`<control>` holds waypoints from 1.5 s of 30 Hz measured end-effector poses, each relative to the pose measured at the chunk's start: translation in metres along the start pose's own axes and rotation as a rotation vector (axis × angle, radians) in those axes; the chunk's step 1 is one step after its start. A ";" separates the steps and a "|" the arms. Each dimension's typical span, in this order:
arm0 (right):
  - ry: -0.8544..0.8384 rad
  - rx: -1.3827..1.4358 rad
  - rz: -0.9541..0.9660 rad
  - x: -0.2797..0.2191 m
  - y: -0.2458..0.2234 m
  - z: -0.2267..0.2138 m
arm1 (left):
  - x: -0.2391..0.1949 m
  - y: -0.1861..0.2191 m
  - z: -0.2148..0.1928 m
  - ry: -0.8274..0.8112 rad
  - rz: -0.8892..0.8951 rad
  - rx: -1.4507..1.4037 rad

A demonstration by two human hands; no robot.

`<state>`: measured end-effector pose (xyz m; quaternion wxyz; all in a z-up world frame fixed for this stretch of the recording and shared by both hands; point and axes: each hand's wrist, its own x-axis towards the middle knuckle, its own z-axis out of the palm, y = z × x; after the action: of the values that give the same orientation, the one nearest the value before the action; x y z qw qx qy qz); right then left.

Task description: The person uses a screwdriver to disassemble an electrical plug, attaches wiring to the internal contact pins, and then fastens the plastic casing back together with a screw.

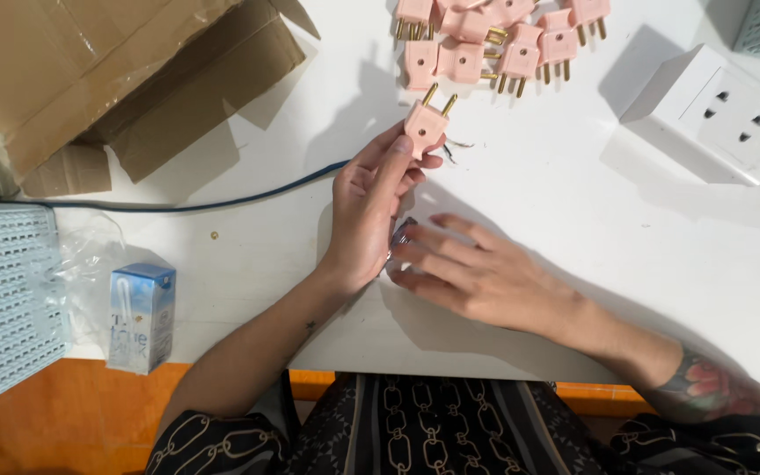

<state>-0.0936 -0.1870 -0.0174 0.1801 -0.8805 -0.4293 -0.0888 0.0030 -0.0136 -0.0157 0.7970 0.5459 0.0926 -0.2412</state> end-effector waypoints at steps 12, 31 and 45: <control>-0.022 0.016 0.396 -0.008 -0.008 0.006 | 0.001 0.016 -0.002 -0.040 0.085 0.118; 0.532 0.284 0.764 -0.034 0.007 -0.027 | -0.001 -0.004 -0.008 -0.183 0.002 -0.072; 0.527 0.295 0.749 -0.030 0.005 -0.028 | -0.002 -0.004 -0.010 -0.117 0.074 0.070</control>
<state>-0.1081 -0.2226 -0.0020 0.4255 -0.8872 -0.0304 -0.1761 0.0005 -0.0055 -0.0221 0.7897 0.5617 0.0172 -0.2462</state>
